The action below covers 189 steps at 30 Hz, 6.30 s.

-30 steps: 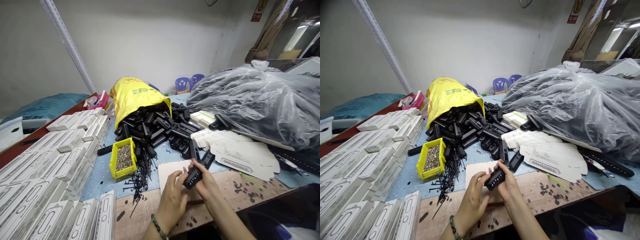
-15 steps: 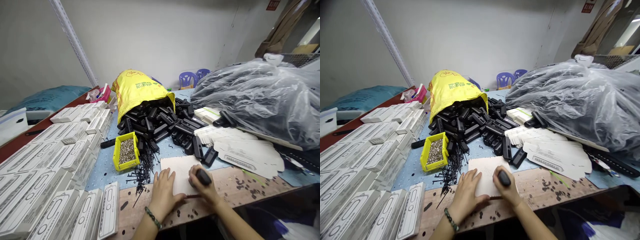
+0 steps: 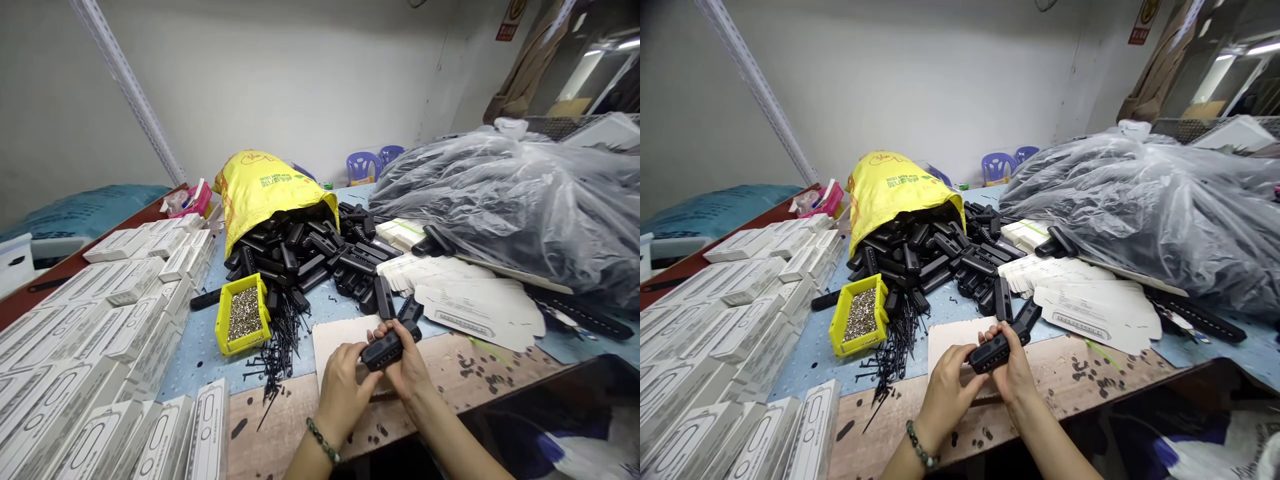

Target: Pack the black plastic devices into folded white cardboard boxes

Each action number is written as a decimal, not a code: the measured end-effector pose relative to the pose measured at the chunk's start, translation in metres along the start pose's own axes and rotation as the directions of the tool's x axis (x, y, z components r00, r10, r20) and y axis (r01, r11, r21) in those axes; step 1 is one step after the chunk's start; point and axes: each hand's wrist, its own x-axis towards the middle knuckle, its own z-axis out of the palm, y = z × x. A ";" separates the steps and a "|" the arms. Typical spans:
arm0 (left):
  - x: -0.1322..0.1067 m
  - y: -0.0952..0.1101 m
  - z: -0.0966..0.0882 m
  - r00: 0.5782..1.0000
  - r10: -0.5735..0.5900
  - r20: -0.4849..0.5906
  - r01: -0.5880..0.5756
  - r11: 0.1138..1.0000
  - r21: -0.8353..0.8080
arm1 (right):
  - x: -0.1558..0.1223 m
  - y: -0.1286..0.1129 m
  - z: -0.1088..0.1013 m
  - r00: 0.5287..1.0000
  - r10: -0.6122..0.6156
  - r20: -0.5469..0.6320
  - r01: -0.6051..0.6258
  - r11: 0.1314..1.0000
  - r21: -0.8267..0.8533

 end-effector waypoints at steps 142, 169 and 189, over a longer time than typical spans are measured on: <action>-0.045 -0.040 -0.108 0.956 -0.213 -0.201 0.203 0.977 -0.067 | 0.010 0.003 0.118 0.382 0.330 0.863 0.922 -0.197 -0.333; -0.076 -0.019 -0.100 0.810 0.359 -0.463 -0.140 0.886 0.443 | -0.068 0.039 0.094 0.650 0.309 0.694 0.466 0.559 -0.686; -0.219 -0.053 -0.206 0.232 -0.050 -0.972 0.656 0.746 0.118 | -0.111 0.210 0.084 0.574 0.783 0.237 -0.405 0.524 -0.749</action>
